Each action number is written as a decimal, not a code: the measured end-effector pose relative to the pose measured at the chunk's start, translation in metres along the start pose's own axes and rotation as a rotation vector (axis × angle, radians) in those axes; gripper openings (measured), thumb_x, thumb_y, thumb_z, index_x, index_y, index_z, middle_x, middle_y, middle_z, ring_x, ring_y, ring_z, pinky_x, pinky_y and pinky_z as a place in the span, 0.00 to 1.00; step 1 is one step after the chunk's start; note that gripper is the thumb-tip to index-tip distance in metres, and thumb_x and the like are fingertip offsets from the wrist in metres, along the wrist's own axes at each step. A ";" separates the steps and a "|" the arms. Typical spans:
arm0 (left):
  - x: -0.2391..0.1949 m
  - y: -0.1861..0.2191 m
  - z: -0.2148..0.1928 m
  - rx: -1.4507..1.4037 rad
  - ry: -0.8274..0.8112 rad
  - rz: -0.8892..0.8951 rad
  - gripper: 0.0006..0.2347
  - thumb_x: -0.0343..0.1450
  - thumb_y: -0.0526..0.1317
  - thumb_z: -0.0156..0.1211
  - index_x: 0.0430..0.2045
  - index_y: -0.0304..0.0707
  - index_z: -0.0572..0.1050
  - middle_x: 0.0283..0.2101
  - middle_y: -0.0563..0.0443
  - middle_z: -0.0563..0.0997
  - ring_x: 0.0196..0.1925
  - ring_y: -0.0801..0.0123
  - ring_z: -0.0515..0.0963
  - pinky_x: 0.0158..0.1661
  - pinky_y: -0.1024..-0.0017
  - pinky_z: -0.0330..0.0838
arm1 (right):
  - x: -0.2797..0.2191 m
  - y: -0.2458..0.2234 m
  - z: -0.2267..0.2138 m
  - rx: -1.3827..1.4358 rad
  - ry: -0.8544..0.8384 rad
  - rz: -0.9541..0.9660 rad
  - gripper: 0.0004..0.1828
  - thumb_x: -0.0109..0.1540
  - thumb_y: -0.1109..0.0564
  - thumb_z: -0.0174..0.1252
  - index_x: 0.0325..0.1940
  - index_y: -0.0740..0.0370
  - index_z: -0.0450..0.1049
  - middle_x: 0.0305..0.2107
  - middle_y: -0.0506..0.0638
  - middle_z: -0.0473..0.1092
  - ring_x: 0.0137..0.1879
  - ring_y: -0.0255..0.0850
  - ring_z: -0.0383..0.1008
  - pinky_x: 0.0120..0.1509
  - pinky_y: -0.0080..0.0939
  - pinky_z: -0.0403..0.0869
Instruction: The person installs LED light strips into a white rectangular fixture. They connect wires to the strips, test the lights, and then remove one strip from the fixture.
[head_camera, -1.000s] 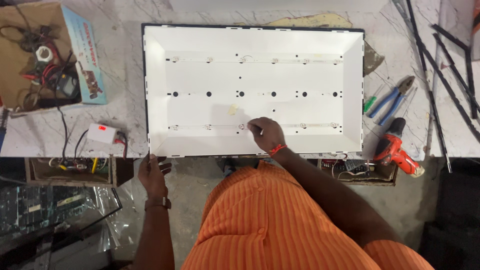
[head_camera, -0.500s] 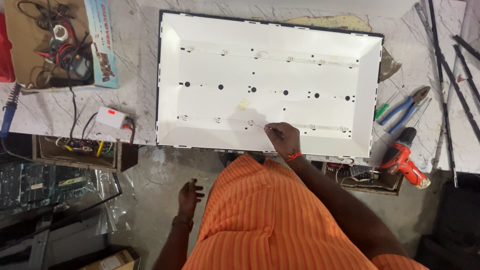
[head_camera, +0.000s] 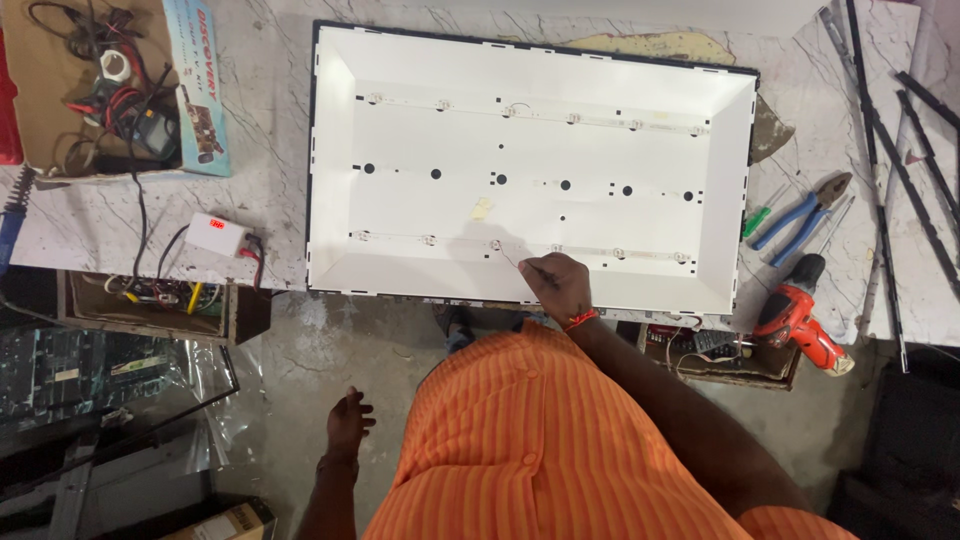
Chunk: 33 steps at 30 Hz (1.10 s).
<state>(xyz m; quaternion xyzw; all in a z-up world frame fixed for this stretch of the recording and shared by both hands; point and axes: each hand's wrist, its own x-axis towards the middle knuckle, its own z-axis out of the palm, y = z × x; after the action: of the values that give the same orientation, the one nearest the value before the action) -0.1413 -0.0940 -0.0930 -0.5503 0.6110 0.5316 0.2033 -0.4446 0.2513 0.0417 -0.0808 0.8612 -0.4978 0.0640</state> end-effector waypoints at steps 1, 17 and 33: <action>-0.001 -0.001 -0.001 -0.012 0.009 -0.012 0.30 0.75 0.62 0.45 0.56 0.32 0.74 0.41 0.41 0.84 0.30 0.61 0.82 0.30 0.66 0.71 | 0.000 -0.001 -0.001 0.008 -0.007 -0.004 0.08 0.62 0.56 0.68 0.39 0.64 0.84 0.23 0.52 0.75 0.26 0.35 0.72 0.31 0.36 0.69; 0.004 0.004 0.026 0.129 -0.189 -0.019 0.31 0.72 0.63 0.45 0.60 0.39 0.73 0.46 0.47 0.84 0.36 0.64 0.82 0.37 0.67 0.72 | -0.006 0.007 -0.007 0.055 0.033 -0.043 0.06 0.60 0.59 0.70 0.38 0.64 0.83 0.27 0.51 0.77 0.29 0.34 0.75 0.33 0.34 0.72; -0.017 0.009 0.036 0.218 -0.371 -0.182 0.35 0.70 0.69 0.41 0.65 0.43 0.68 0.54 0.46 0.81 0.46 0.60 0.80 0.48 0.62 0.71 | -0.045 0.016 -0.028 0.128 -0.027 0.135 0.12 0.65 0.52 0.63 0.45 0.64 0.82 0.29 0.50 0.78 0.31 0.32 0.75 0.34 0.34 0.74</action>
<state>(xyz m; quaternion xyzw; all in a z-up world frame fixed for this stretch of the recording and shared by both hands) -0.1561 -0.0566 -0.0874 -0.4709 0.5649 0.5340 0.4171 -0.4070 0.2916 0.0431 -0.0252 0.8301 -0.5452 0.1140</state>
